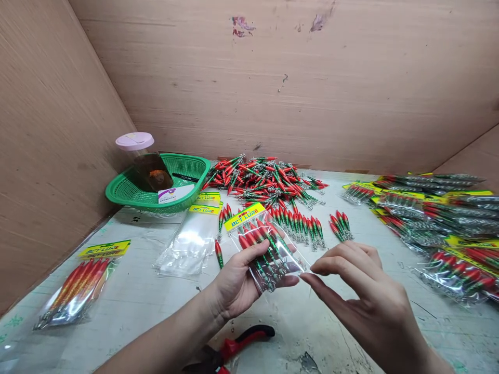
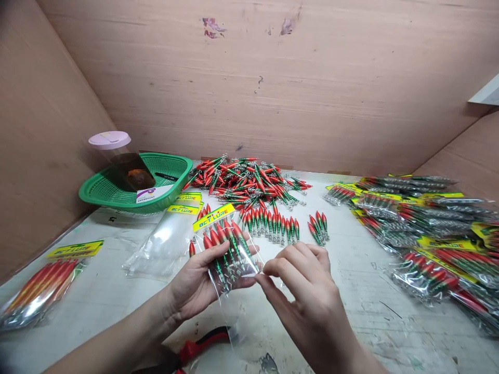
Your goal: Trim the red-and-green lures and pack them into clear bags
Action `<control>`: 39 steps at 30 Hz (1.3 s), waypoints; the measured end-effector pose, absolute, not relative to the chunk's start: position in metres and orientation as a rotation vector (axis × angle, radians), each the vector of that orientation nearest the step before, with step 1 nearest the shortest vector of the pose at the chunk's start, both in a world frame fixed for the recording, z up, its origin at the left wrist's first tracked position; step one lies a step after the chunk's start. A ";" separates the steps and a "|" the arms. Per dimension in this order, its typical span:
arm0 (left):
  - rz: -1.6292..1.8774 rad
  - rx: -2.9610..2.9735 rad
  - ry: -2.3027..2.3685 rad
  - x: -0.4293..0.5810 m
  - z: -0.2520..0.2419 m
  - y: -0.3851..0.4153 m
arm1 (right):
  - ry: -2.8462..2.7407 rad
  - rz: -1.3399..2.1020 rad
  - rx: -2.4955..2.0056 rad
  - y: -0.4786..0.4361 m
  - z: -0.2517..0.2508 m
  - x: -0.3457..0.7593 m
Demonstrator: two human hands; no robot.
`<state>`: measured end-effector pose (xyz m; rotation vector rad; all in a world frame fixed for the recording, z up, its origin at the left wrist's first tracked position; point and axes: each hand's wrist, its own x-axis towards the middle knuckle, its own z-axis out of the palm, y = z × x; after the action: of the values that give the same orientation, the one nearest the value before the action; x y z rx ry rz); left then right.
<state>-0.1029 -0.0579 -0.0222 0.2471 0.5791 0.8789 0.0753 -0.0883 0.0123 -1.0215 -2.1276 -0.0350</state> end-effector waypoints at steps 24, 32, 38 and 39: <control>0.342 0.661 0.853 -0.091 -0.061 -0.076 | -2.186 -0.082 -1.129 -0.124 -0.060 0.097; 0.451 0.606 0.793 -0.083 -0.049 -0.088 | -2.207 0.563 -1.082 -0.139 -0.052 0.082; 0.422 0.551 0.773 -0.082 -0.042 -0.092 | -2.223 0.537 -1.173 -0.141 -0.066 0.071; 0.426 0.544 0.774 -0.082 -0.043 -0.093 | -2.236 0.483 -1.164 -0.141 -0.069 0.070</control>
<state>-0.0819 -0.0927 -0.0433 0.5440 0.7739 0.4258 0.0696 -0.1413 -0.0685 -1.1644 -2.2365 0.4833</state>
